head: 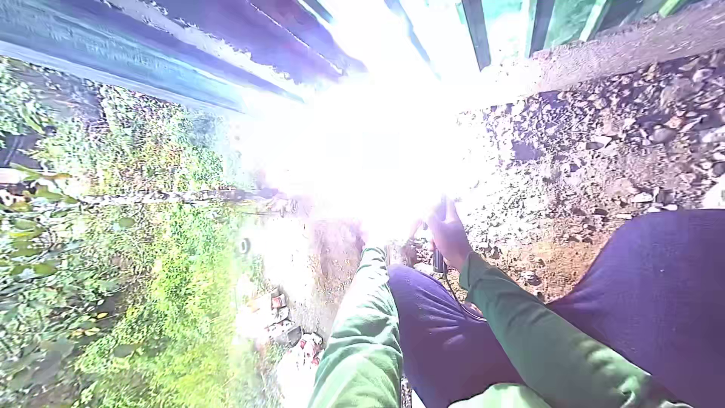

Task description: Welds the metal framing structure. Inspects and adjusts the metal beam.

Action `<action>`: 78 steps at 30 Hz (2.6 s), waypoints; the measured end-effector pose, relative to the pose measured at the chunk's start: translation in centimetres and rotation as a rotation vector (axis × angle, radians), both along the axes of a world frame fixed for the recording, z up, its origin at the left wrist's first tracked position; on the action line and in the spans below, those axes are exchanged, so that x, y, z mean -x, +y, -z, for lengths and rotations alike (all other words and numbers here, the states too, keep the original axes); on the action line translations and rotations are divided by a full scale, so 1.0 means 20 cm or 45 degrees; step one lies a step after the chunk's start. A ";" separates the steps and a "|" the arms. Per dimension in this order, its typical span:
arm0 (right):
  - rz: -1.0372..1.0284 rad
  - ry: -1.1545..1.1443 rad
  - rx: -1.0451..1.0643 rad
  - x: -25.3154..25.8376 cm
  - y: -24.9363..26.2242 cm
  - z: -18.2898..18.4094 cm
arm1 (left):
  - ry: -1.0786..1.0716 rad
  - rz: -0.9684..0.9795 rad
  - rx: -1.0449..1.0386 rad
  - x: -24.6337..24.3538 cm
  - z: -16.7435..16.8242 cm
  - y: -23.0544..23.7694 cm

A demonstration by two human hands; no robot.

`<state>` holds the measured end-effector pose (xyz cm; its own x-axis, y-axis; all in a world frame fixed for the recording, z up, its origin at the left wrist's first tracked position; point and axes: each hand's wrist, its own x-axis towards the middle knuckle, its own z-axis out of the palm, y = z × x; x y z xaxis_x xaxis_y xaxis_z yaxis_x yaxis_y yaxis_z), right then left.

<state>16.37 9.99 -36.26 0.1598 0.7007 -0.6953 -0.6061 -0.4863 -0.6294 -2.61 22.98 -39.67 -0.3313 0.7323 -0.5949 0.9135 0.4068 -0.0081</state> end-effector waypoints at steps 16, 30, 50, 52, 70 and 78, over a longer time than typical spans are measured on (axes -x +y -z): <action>0.005 0.054 0.016 0.01 0.00 0.01 | -0.015 0.079 -0.257 0.11 0.16 -0.01; -0.005 0.017 -0.010 0.00 0.02 0.00 | 0.046 0.091 -0.216 0.06 0.11 -0.02; 0.001 0.067 0.021 0.01 0.02 0.01 | 0.015 0.057 -0.260 0.08 0.14 -0.01; -0.002 0.064 0.016 0.01 0.03 0.02 | 0.012 0.057 -0.263 0.07 0.13 -0.01; 0.086 0.165 0.020 0.00 0.03 0.01 | -0.026 0.118 -0.244 0.12 0.16 0.00; 0.064 0.173 0.014 0.01 0.03 0.01 | -0.006 0.079 -0.247 0.09 0.14 0.00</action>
